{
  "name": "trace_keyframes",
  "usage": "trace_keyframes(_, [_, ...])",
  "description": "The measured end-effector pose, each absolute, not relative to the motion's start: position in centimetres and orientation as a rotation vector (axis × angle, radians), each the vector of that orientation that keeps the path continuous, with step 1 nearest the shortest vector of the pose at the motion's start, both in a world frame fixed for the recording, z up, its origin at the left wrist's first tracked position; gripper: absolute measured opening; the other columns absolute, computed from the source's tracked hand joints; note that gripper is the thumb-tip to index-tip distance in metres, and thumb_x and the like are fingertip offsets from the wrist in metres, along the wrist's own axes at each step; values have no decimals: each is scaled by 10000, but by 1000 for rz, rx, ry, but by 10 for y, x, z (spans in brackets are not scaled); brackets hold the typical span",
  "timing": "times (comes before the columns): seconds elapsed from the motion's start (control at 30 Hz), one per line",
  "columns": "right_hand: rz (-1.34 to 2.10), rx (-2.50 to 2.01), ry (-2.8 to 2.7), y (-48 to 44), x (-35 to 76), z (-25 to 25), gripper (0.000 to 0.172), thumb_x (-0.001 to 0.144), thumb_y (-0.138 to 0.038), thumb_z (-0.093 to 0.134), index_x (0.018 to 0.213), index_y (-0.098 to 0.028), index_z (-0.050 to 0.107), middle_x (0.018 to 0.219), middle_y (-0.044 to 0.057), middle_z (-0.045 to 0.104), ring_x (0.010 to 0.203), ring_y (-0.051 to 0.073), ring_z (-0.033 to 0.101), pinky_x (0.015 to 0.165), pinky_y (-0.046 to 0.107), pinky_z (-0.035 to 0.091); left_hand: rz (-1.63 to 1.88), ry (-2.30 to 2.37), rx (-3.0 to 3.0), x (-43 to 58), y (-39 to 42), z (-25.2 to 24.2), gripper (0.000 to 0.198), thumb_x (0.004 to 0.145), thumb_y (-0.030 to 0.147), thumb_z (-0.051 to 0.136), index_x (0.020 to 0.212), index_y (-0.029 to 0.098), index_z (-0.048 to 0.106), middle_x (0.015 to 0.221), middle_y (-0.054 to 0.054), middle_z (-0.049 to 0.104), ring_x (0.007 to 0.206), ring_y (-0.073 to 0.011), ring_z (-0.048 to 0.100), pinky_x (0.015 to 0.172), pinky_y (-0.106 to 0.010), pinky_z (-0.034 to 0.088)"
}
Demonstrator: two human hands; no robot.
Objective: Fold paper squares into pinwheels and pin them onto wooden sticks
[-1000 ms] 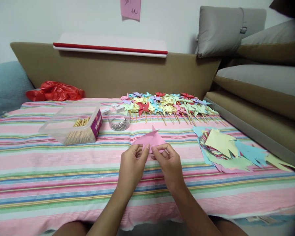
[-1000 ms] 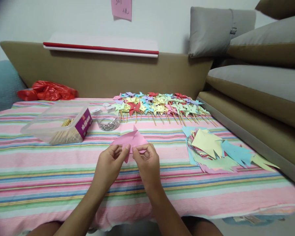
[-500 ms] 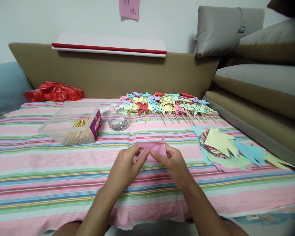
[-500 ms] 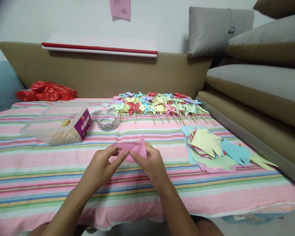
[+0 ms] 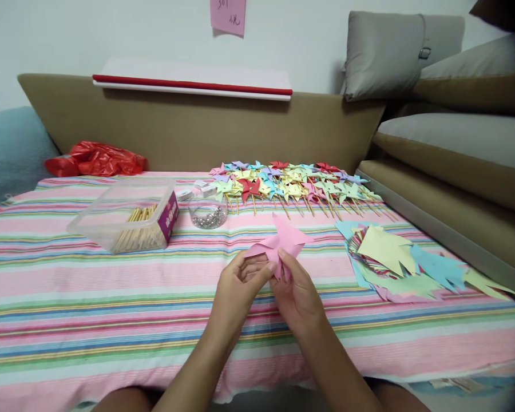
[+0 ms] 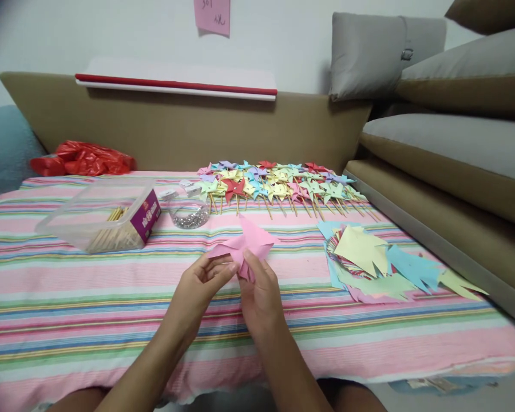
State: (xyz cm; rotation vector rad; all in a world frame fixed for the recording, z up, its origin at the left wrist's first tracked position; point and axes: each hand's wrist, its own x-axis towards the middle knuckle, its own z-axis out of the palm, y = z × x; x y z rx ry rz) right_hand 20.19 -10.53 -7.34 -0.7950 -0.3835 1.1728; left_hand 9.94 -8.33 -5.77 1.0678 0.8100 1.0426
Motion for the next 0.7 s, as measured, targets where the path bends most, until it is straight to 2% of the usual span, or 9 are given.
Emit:
trace_keyframes(0.1, [1177, -778, -380, -106, 195, -75, 192, 715, -397, 787, 796, -247, 700, 919, 36, 746, 963, 244, 692, 851, 376, 579, 1099, 771, 1001, 109, -88, -61, 271, 715, 280, 839, 928, 154, 728, 882, -55, 749, 872, -192, 690, 841, -292, 534])
trace_keyframes(0.23, [1162, -774, -372, -108, 188, -78, 208, 715, -386, 792, 670, -255, 636, 829, 10, 728, 920, 220, 696, 843, 349, 584, 1174, 844, 971, 113, -91, -61, 219, 714, 316, 844, 719, 149, 703, 707, -7, 680, 755, -152, 629, 722, -239, 497])
trace_keyframes(0.37, [1160, -775, -380, -109, 183, -79, 207, 723, -393, 794, 703, -246, 650, 891, 20, 744, 958, 222, 697, 886, 353, 574, 1210, 916, 916, 113, -92, -64, 262, 723, 383, 837, 731, 143, 732, 703, -10, 682, 709, -138, 601, 688, -238, 477])
trace_keyframes(0.47, [1174, -757, -410, -109, 182, -78, 208, 764, -398, 777, 854, -232, 691, 978, 34, 752, 1011, 220, 696, 922, 353, 559, 1225, 878, 828, 111, -90, -64, 275, 709, 392, 852, 765, 146, 742, 745, -15, 705, 727, -138, 622, 724, -246, 494])
trace_keyframes(0.53, [1149, -751, -410, -110, 184, -77, 286, 817, -426, 733, 1020, -232, 677, 1060, 48, 751, 1029, 215, 698, 914, 357, 559, 1229, 843, 735, 107, -85, -62, 284, 690, 387, 870, 758, 147, 734, 756, -9, 713, 718, -124, 633, 734, -236, 510])
trace_keyframes(0.63, [1022, -811, -473, -113, 187, -76, 489, 874, -418, 675, 1321, -302, 512, 1102, 30, 753, 993, 195, 716, 891, 370, 562, 1240, 826, 600, 98, -78, -57, 290, 671, 363, 888, 786, 147, 733, 804, -18, 741, 737, -115, 666, 729, -216, 533])
trace_keyframes(0.7, [920, -872, -640, -116, 189, -76, 561, 885, -363, 675, 1394, -329, 442, 1148, 34, 744, 1006, 193, 716, 920, 380, 550, 1248, 837, 550, 92, -74, -54, 295, 668, 341, 892, 820, 141, 737, 853, -35, 758, 760, -122, 686, 713, -210, 541])
